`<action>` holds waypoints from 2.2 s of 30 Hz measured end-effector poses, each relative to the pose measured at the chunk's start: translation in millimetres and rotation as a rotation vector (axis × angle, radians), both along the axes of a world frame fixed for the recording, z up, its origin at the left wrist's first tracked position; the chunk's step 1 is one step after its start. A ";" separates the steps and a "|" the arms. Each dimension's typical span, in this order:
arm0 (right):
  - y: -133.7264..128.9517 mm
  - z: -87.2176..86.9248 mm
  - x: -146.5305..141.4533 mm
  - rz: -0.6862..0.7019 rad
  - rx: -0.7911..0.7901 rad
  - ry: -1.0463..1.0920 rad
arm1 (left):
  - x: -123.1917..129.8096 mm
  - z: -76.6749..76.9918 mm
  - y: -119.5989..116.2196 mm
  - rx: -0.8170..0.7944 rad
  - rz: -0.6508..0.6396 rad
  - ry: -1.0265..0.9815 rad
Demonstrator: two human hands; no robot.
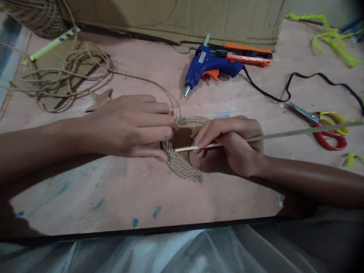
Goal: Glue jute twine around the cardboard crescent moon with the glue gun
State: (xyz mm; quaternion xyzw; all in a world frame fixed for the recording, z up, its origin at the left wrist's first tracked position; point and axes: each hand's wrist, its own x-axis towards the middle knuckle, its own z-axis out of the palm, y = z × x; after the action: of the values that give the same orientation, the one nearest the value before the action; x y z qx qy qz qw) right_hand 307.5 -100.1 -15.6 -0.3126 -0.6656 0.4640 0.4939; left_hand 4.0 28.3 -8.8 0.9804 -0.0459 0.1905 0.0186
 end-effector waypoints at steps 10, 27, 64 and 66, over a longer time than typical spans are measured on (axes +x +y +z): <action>-2.0 1.5 0.2 0.036 -0.043 -0.012 | 3.4 4.3 -0.8 0.011 -0.015 -0.027; -4.6 -0.5 -0.6 -0.011 -0.051 -0.031 | 3.7 4.7 -0.8 0.025 -0.013 -0.013; 0.0 1.8 2.1 0.080 -0.045 -0.007 | -1.3 0.5 0.4 -0.059 -0.022 0.070; -0.6 1.6 2.0 0.047 -0.059 0.000 | -1.8 -0.2 1.0 -0.081 -0.005 0.109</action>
State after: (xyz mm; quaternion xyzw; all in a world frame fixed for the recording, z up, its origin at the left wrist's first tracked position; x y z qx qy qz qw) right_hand 309.5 -100.7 -14.0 -0.3113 -0.6588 0.4950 0.4733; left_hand 2.1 29.3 -9.0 0.9877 -0.0393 0.1385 0.0612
